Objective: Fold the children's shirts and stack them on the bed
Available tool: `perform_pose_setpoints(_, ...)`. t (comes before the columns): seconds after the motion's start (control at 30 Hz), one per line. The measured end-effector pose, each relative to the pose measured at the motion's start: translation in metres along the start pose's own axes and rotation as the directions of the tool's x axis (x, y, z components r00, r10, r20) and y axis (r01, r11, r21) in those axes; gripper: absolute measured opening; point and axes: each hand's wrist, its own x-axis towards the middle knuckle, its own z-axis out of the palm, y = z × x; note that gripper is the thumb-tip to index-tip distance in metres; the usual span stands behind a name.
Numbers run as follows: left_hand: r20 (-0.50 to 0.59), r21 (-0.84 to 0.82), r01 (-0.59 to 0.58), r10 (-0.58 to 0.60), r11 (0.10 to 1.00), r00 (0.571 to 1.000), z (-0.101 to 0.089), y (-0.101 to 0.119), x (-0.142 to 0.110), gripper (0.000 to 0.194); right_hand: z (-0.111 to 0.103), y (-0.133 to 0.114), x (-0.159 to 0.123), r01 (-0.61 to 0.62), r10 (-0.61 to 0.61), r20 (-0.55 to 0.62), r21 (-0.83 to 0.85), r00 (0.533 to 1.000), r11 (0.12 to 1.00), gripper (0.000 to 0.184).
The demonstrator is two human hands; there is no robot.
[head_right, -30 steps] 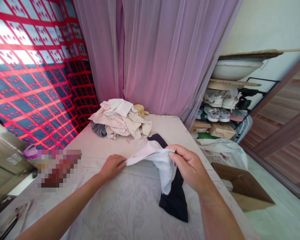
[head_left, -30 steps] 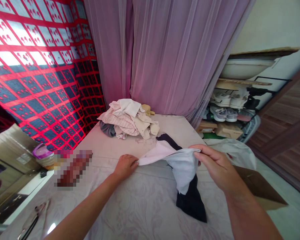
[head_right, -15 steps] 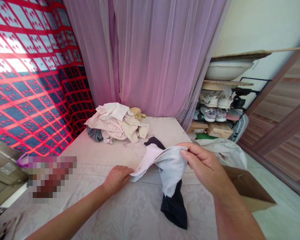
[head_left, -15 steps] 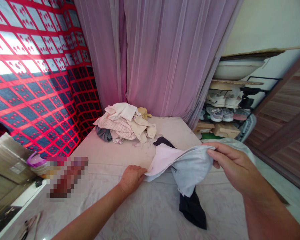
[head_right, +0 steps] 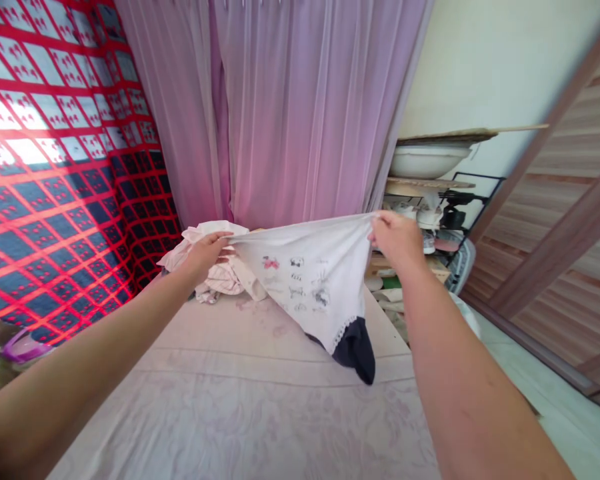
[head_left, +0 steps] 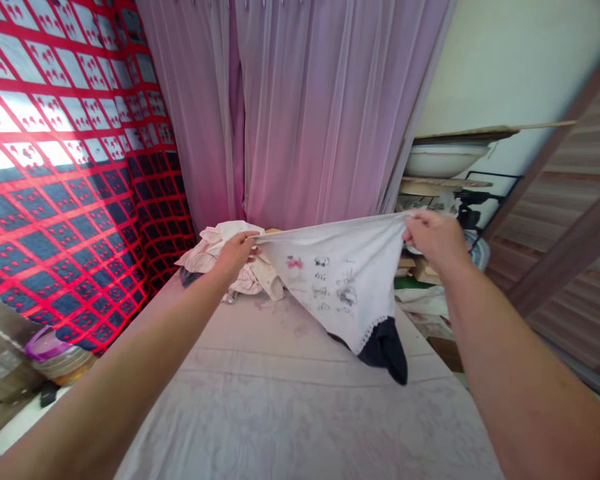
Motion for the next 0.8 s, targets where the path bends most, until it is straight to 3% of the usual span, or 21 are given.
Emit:
perform_pose_setpoints(0.07, -0.054, -0.088, -0.197, 0.192, 0.977, 0.98, -0.005, 0.03, 0.001, 0.029, -0.013, -0.016, 0.001, -0.117, 0.141, -0.068, 0.278, 0.988, 0.953, 0.035)
perform_pose_setpoints(0.13, -0.076, -0.095, -0.364, 0.358, 0.927, 0.931, -0.012, 0.052, -0.009, 0.029, -0.025, -0.024, -0.008, -0.125, 0.175, -0.066, 0.466, 0.982, 0.876, 0.027)
perform_pose_setpoints(0.2, -0.097, -0.058, -0.476, 0.47, 0.878, 0.878, -0.021, 0.059, -0.029, 0.028, -0.029, -0.018, -0.025, -0.095, 0.167, -0.077, 0.566, 0.983, 0.819, 0.02)
perform_pose_setpoints(0.27, -0.087, 0.002, -0.518, 0.516, 0.855, 0.852, -0.029, 0.05, -0.055, 0.024, -0.023, 0.001, -0.049, -0.122, 0.222, -0.089, 0.612, 0.971, 0.781, 0.017)
perform_pose_setpoints(0.33, -0.008, 0.043, -0.45, 0.451, 0.892, 0.893, -0.034, 0.024, -0.084, 0.022, -0.011, 0.028, -0.079, -0.18, 0.287, -0.075, 0.622, 0.955, 0.762, 0.019)
perform_pose_setpoints(0.4, 0.149, 0.071, -0.334, 0.321, 0.94, 0.935, -0.034, -0.013, -0.113, 0.022, 0.004, 0.055, -0.113, -0.276, 0.325, 0.001, 0.532, 0.946, 0.801, 0.022)
perform_pose_setpoints(0.47, 0.336, 0.115, -0.165, 0.118, 0.979, 0.934, -0.028, -0.054, -0.139, 0.025, 0.017, 0.078, -0.146, -0.359, 0.369, 0.055, 0.396, 0.928, 0.845, 0.032)
perform_pose_setpoints(0.53, 0.497, 0.178, -0.001, -0.089, 0.984, 0.863, -0.019, -0.092, -0.162, 0.025, 0.026, 0.093, -0.177, -0.397, 0.391, 0.073, 0.256, 0.917, 0.882, 0.038)
perform_pose_setpoints(0.63, 0.6, 0.293, 0.112, -0.274, 0.95, 0.752, -0.003, -0.129, -0.187, 0.021, 0.032, 0.109, -0.21, -0.425, 0.418, 0.111, 0.058, 0.902, 0.903, 0.043)
perform_pose_setpoints(0.73, 0.683, 0.373, 0.095, -0.342, 0.923, 0.645, 0.006, -0.14, -0.197, 0.021, 0.03, 0.123, -0.228, -0.439, 0.443, 0.113, -0.058, 0.889, 0.897, 0.047)
perform_pose_setpoints(0.8, 0.702, 0.429, 0.051, -0.368, 0.902, 0.609, 0.009, -0.141, -0.191, 0.019, 0.028, 0.132, -0.233, -0.417, 0.435, 0.14, -0.144, 0.889, 0.898, 0.049)
